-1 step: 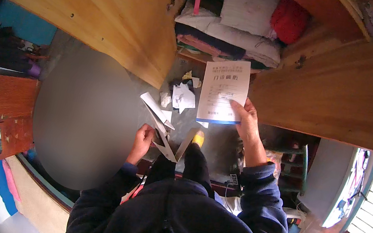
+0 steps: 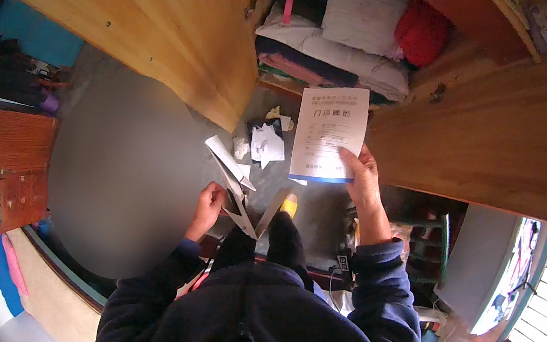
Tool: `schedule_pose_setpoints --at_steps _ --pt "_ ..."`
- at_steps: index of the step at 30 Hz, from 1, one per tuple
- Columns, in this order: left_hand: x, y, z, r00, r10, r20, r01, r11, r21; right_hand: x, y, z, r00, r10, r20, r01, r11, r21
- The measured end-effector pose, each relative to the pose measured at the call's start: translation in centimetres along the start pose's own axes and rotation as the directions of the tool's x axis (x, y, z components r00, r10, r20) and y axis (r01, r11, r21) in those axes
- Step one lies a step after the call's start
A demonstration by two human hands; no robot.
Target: The person sorts through scattered papers on the floor, folding and stacking them into a small pile. They handle multiple sheets and a black folder, placing items into a cardboard box and arranging them on a nearby cabinet.
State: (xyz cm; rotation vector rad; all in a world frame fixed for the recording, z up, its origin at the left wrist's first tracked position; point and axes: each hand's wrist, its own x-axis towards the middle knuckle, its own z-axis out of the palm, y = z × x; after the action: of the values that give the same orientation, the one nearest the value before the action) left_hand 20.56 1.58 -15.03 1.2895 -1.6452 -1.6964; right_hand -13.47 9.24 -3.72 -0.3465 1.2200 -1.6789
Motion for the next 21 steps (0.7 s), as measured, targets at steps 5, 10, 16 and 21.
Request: schedule_pose_setpoints --at_steps 5,10,16,21 --pt "0.5 2.2 0.7 0.999 0.038 -0.008 -0.038 0.999 -0.013 0.3 -3.2 0.3 0.998 -0.016 0.059 0.014 1.0 0.019" --pt "0.8 3.5 1.1 0.997 0.081 0.005 -0.081 0.996 -0.021 0.4 -5.2 0.5 0.992 -0.002 0.128 0.005 1.0 -0.022" --pt "1.3 4.7 1.1 0.992 0.128 0.001 -0.127 0.988 0.082 0.8 -6.8 0.7 0.975 -0.037 0.218 0.046 0.998 -0.04" --pt "1.8 5.2 1.4 0.97 0.238 -0.041 -0.228 0.957 0.178 0.5 -8.3 1.3 0.953 -0.019 0.302 0.024 1.0 -0.013"
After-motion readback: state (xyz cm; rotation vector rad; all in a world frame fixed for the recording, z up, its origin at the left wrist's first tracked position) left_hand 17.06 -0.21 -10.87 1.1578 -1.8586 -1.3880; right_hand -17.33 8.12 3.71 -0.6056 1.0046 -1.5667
